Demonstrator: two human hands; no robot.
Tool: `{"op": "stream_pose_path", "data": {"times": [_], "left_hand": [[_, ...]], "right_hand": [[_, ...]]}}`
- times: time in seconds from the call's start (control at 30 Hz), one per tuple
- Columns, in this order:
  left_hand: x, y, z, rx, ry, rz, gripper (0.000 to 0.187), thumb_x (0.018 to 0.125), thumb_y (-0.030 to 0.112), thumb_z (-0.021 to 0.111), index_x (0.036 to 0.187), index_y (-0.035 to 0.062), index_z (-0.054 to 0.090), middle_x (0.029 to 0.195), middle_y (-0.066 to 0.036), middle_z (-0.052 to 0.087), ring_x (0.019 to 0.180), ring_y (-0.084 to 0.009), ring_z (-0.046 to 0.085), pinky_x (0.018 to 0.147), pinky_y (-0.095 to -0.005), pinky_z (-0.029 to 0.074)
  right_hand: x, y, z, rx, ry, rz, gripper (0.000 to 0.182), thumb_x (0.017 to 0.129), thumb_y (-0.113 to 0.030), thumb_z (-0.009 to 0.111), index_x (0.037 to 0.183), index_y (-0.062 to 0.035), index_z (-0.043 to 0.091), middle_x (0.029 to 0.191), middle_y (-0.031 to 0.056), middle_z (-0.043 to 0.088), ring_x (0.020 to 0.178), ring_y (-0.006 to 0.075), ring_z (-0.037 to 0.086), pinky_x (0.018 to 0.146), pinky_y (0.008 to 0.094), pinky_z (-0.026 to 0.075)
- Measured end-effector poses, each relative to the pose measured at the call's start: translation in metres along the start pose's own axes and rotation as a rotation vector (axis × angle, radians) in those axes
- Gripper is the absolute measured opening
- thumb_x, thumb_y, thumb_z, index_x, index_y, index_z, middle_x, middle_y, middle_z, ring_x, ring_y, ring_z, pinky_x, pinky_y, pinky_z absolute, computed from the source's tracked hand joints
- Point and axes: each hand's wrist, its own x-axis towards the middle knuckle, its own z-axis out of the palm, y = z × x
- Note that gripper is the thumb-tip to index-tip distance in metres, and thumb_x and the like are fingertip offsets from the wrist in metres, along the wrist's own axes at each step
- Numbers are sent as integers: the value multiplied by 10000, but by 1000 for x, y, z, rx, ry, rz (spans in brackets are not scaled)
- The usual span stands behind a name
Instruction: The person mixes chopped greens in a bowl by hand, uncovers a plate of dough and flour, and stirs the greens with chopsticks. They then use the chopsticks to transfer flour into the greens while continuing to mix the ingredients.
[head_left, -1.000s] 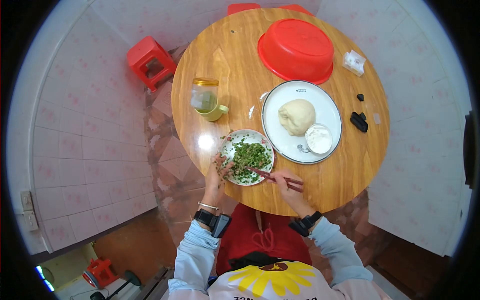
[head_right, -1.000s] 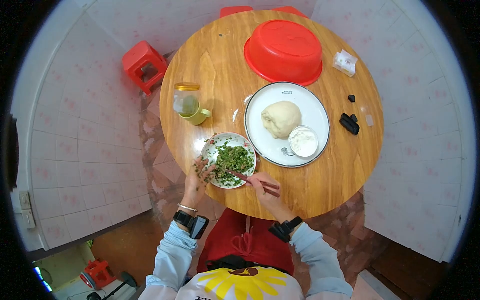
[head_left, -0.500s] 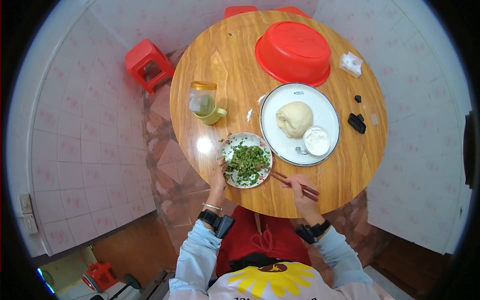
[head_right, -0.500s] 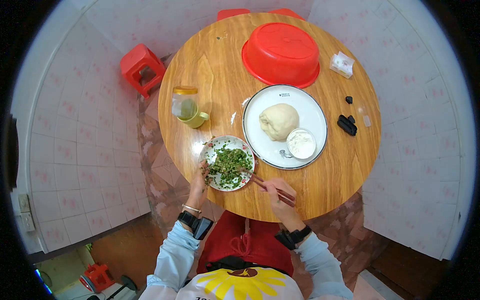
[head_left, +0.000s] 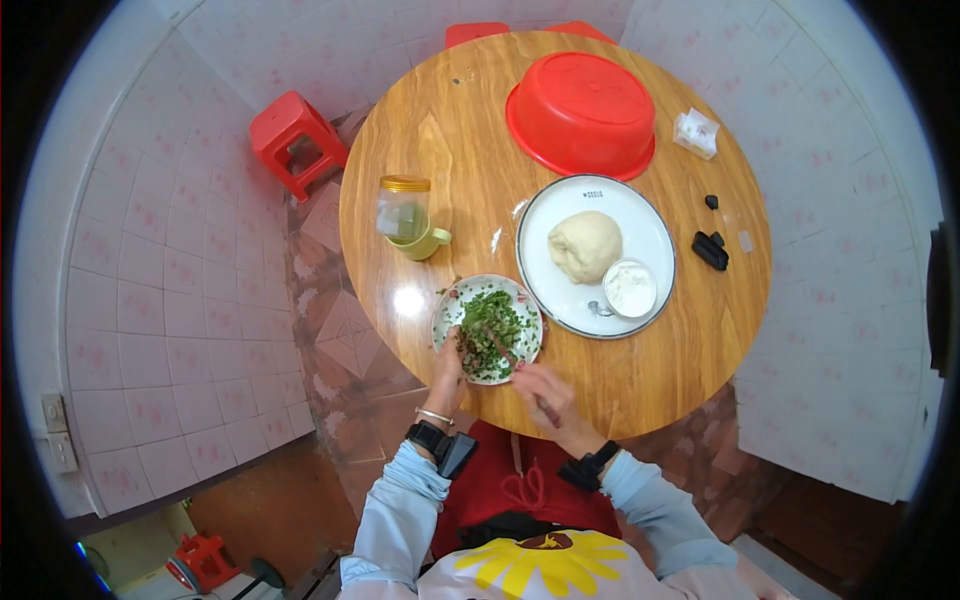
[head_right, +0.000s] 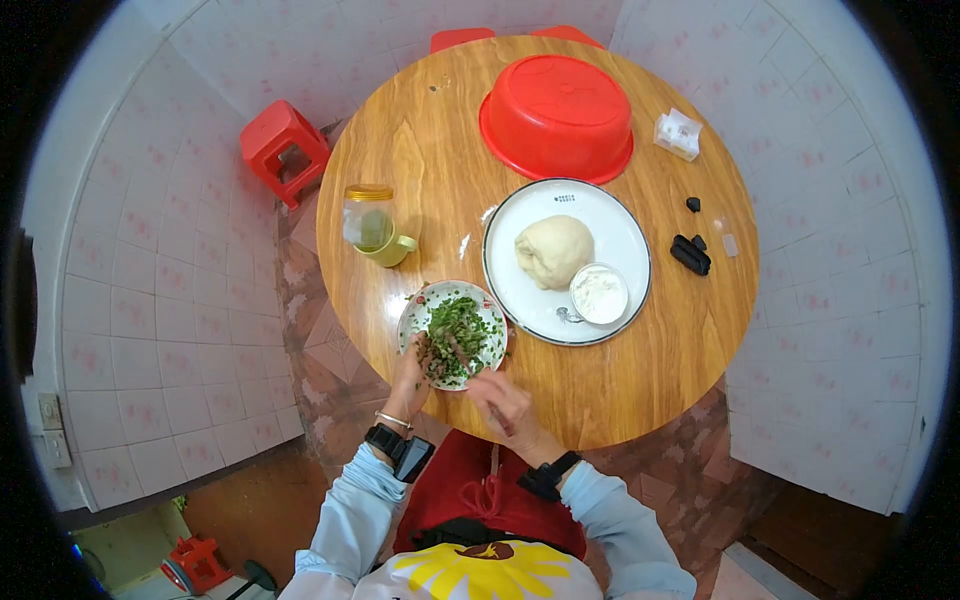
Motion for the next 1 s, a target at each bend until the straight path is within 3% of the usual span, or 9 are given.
{"op": "stream_pose_path", "data": {"times": [0.13,0.23,0.3,0.4,0.53,0.6,0.8,0.9,1.0], "left_hand": [[-4,2,1,-27,102,-27,473,979,427,367,1325,109,423,1275,-55,467,1137,-207,446,891,-343,413],[-5,5,-4,-11,103,-28,481,982,425,359,1337,105,409,1305,-60,447,1173,-214,431,899,-355,412],[-5,4,-7,5,86,-30,489,983,425,354,1347,101,399,1317,-63,440,1189,-216,425,904,-361,411],[-6,5,-11,65,56,-10,503,987,424,339,1366,97,376,1353,-72,415,1228,-218,402,923,-372,400],[-6,12,-7,115,11,3,511,989,427,326,1378,97,363,1381,-61,392,1249,-217,384,948,-367,380],[-5,12,-7,125,14,-7,515,989,429,326,1381,98,358,1389,-54,384,1257,-216,376,957,-365,373],[-1,16,-1,56,48,-11,536,983,441,336,1403,108,327,1425,-40,337,1282,-233,339,968,-366,365],[-3,17,0,38,95,-22,515,982,436,340,1378,108,384,1413,-57,357,1269,-255,359,969,-362,365],[9,-3,-12,374,43,118,512,981,418,347,1335,61,442,1363,-120,429,1232,-296,399,981,-371,361]], "right_hand": [[-7,22,6,-104,-220,-217,178,761,-1,649,933,-41,630,935,108,635,771,276,631,662,335,531],[3,24,0,-65,-188,-180,140,775,-3,645,911,-32,632,906,113,638,747,257,638,631,322,527],[11,10,-12,143,-46,41,84,798,-12,634,881,-21,633,854,120,638,720,238,638,621,312,515],[23,6,-34,125,-30,140,48,821,-20,617,865,-11,635,813,127,635,699,229,632,614,307,502],[37,36,-29,36,65,90,55,833,-22,603,876,-2,632,829,129,635,710,228,624,624,303,497],[39,51,-16,85,142,216,61,846,-31,593,878,6,631,835,124,634,734,219,620,652,297,494],[27,48,6,278,11,281,69,849,-23,593,900,10,625,854,122,638,769,216,624,684,293,496],[19,33,-12,156,-137,-31,131,797,-31,659,923,-22,624,903,115,643,810,251,641,688,304,513],[3,46,-25,-69,-316,-182,156,769,-60,686,914,-53,630,934,101,645,815,258,640,683,323,519]]}}
